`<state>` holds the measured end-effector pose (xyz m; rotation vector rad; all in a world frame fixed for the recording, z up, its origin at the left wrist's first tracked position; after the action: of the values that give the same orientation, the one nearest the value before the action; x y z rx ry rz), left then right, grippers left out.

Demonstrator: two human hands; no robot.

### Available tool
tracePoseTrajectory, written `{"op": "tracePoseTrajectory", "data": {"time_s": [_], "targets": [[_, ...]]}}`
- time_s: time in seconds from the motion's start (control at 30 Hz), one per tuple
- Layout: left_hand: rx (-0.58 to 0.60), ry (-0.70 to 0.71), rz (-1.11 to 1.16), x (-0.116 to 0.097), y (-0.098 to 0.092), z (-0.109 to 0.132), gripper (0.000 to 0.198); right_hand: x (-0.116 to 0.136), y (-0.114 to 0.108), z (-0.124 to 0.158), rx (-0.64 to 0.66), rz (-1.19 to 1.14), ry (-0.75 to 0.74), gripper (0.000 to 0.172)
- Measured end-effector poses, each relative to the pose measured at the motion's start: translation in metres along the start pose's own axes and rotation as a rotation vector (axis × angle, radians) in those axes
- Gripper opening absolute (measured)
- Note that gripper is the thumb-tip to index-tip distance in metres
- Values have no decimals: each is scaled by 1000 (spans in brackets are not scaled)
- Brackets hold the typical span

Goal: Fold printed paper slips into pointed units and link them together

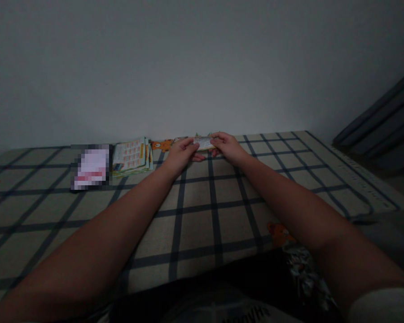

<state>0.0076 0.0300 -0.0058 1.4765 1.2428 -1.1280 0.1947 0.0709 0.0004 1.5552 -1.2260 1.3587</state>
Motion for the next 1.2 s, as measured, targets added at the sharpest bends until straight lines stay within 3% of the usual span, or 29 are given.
{"op": "tracePoseTrajectory", "data": {"time_s": [0.2,0.4,0.67,0.97,1.2], "targets": [[20,-7,-7,-1,0,-1,17,6,2,5,36,-20,22,14],[20,-2,24,1,-2,-2,23,8,2,6,50,11,6,4],[73,-88,87,0,1,0,39,8,-1,5,-8,-37,16,10],[-16,-61,41,-3,1,1,32,11,5,9,16,-32,12,15],[50,-74,100,-6,3,2,39,11,2,6,-7,-39,7,16]]}}
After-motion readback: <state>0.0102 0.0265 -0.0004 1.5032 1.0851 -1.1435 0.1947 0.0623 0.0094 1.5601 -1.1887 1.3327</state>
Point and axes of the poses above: each hand's wrist, its own z-axis away from the middle knuckle, its own y-axis out of the palm, x = y × z, the point moved 2 cm from there along -z, towards the middle knuckle, and after that the axes turned 1 degree about z, right-handed, at the moved point
